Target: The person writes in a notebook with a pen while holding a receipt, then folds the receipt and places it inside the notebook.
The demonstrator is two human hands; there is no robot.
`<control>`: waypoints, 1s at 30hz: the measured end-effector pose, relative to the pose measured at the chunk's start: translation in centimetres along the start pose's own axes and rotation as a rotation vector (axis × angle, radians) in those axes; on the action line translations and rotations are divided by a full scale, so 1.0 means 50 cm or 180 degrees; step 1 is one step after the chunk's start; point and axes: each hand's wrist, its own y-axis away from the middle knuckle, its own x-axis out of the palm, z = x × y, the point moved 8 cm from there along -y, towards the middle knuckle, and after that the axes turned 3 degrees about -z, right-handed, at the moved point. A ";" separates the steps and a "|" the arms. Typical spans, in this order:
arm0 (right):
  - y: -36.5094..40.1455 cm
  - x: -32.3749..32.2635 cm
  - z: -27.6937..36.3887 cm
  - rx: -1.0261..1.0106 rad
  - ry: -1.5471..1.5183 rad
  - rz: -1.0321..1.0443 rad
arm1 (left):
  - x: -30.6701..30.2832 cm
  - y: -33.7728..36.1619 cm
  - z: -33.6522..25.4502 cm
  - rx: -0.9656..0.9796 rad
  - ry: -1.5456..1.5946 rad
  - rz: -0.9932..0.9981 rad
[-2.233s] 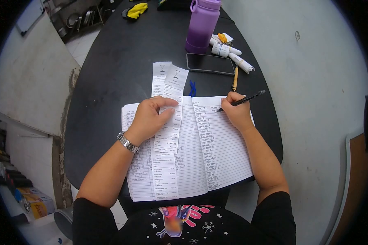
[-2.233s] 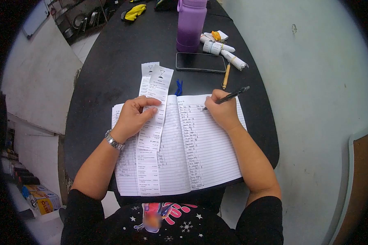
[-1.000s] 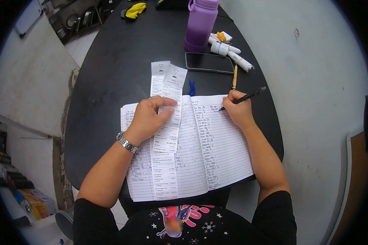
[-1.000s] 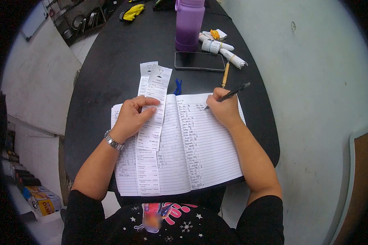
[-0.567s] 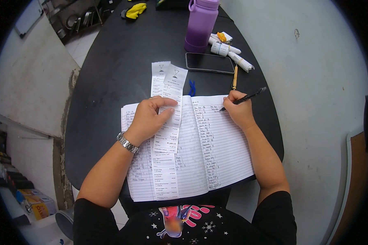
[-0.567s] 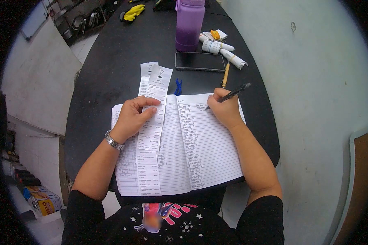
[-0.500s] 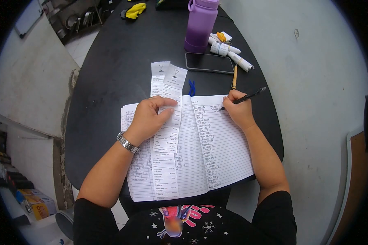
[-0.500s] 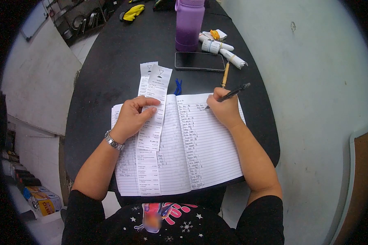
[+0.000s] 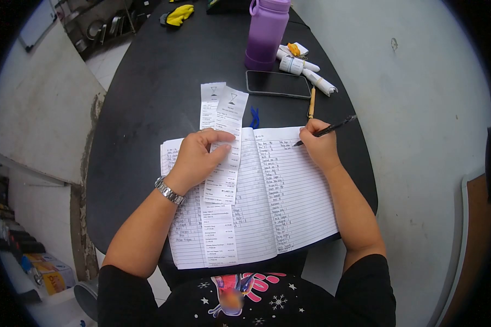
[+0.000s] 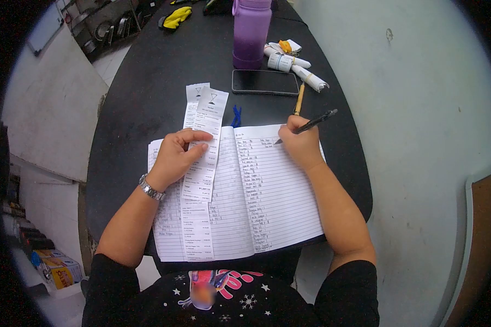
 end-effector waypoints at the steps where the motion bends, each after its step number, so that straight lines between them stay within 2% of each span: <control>1: -0.002 -0.001 -0.009 0.0141 -0.0086 -0.0006 | 0.000 0.000 0.001 -0.0030 0.0016 0.0006; 7: 0.001 0.000 0.011 -0.0271 0.0243 -0.0015 | -0.001 -0.001 -0.002 0.0044 -0.0031 0.0009; 10: -0.004 -0.003 -0.040 0.0959 -0.1130 0.0206 | 0.001 -0.002 0.002 0.0005 0.0093 0.0053; 13: -0.014 0.005 -0.059 0.1086 -0.1870 0.0454 | 0.001 -0.003 0.006 0.0087 -0.0010 0.0106; 16: -0.009 0.008 -0.046 0.0969 -0.1411 0.0416 | -0.001 -0.002 0.005 -0.0023 -0.0161 0.0132; 22: -0.012 0.011 -0.038 0.0827 -0.1539 0.0395 | 0.002 -0.007 0.031 -0.0230 0.0589 0.0136; 25: -0.013 0.011 -0.042 0.0852 -0.1517 0.0360 | -0.002 -0.008 0.025 -0.0141 0.0584 0.0048; 30: -0.010 0.012 -0.045 0.0920 -0.1466 0.0217 | 0.003 -0.007 0.028 -0.0343 0.0721 0.0237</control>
